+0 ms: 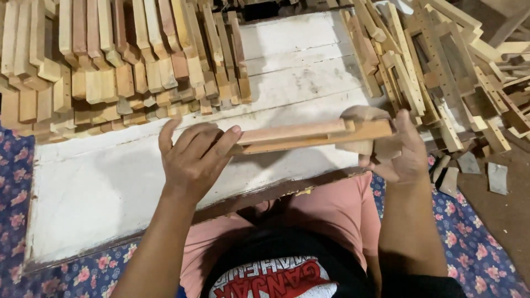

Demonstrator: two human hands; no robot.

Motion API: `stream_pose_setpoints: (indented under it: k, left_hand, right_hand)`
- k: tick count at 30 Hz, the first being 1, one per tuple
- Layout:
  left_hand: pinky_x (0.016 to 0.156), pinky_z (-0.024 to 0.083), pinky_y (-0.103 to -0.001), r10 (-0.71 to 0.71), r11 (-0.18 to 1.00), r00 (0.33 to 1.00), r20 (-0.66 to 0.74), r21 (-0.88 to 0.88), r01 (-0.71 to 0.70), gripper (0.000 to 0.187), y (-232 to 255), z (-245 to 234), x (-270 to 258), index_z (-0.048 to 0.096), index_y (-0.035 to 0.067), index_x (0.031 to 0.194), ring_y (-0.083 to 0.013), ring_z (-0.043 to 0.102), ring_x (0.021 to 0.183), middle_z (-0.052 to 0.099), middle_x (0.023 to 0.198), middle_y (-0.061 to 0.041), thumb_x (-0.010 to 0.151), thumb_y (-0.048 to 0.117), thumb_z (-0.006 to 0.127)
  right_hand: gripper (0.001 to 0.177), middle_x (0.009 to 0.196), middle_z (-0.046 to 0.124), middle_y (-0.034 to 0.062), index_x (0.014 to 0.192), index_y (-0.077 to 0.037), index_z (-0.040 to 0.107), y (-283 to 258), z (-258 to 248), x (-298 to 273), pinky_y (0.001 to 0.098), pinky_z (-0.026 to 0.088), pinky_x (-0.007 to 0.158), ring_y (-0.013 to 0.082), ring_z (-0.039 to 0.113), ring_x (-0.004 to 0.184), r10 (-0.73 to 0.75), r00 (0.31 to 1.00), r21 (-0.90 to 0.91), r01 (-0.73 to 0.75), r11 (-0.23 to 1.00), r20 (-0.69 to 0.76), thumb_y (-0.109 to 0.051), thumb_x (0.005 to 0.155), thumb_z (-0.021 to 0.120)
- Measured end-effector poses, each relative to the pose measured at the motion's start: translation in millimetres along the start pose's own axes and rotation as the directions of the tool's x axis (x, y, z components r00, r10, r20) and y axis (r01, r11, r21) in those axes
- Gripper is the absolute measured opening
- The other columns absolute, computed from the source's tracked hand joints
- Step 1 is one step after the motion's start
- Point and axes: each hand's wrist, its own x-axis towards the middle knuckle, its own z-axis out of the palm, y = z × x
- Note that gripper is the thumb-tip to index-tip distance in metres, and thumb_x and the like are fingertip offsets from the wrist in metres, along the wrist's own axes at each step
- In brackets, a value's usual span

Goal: The person sands individual wooden frame components using a piece of sandpaper to smooth the surfaces and edges.

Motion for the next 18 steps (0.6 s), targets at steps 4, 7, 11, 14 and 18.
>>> stream_pose_setpoints:
  k: [4, 7, 11, 14, 18]
  left_hand:
    - [0.121, 0.017, -0.064, 0.014, 0.999, 0.999, -0.046, 0.029, -0.012, 0.034, -6.4, 23.9, -11.7, 0.079, 0.030, 0.124, -0.0255, 0.071, 0.108, 0.074, 0.094, 0.000, 0.091, 0.022, 0.087]
    - [0.113, 0.017, -0.076, -0.260, 0.963, 0.948, -0.185, 0.029, 0.270, 0.021, 29.9, 22.8, -1.1, 0.065, 0.008, 0.099, -0.0424, 0.045, 0.139, 0.048, 0.144, -0.022, 0.089, 0.009, 0.084]
    - [0.122, 0.002, -0.065, -0.669, 0.172, 0.554, 0.495, -0.622, 0.764, 0.086, 99.6, 17.8, 28.9, -0.007, -0.002, 0.160, -0.0486, 0.006, 0.153, 0.006, 0.163, -0.035, 0.105, 0.038, 0.045]
    - [0.109, 0.030, -0.063, -0.561, -0.178, 0.449, 0.695, -0.631, 0.755, 0.089, 117.2, 24.6, 28.0, -0.008, -0.007, 0.159, -0.0468, 0.039, 0.136, 0.039, 0.145, -0.037, 0.105, 0.045, 0.040]
    - [0.105, 0.052, -0.045, -0.594, -0.549, 0.282, 0.753, -0.636, 0.543, 0.072, 107.1, 30.7, 12.0, 0.025, -0.001, 0.160, -0.0311, 0.066, 0.119, 0.063, 0.125, -0.025, 0.103, 0.033, 0.054]
  right_hand:
    - [0.038, 0.063, 0.068, 0.0169, 0.088, 0.001, 0.071, 16.1, 12.0, -17.3, 0.0328, 0.058, 0.034, 0.0337, 0.072, 0.049, -0.119, 0.952, -0.179, 0.070, 0.981, -0.282, -0.035, 0.098, 0.068]
    - [0.010, 0.055, 0.052, 0.0035, 0.083, -0.003, 0.066, 36.9, 46.1, -17.3, 0.0311, 0.050, 0.034, 0.0182, 0.051, 0.037, -0.176, 0.858, -0.215, 0.078, 0.973, -0.483, -0.009, 0.089, 0.070]
    - [0.012, 0.063, 0.071, 0.0188, 0.079, -0.004, 0.067, 100.1, 83.9, -12.0, 0.0338, 0.061, 0.046, 0.0304, 0.073, 0.052, -0.207, 0.759, -0.153, 0.143, 0.978, -0.618, -0.003, 0.090, 0.069]
    - [0.014, 0.070, 0.073, 0.0165, 0.104, -0.005, 0.070, 143.1, 83.3, -22.6, 0.0335, 0.062, 0.047, 0.0290, 0.074, 0.058, -0.213, 0.796, -0.335, 0.014, 0.942, -0.567, -0.008, 0.091, 0.070]
    - [0.031, 0.047, 0.066, 0.0216, 0.073, 0.003, 0.074, 131.4, 64.0, -22.8, 0.0333, 0.056, 0.036, 0.0271, 0.068, 0.038, -0.325, 0.866, -0.682, -0.026, 0.731, -0.381, -0.012, 0.098, 0.063]
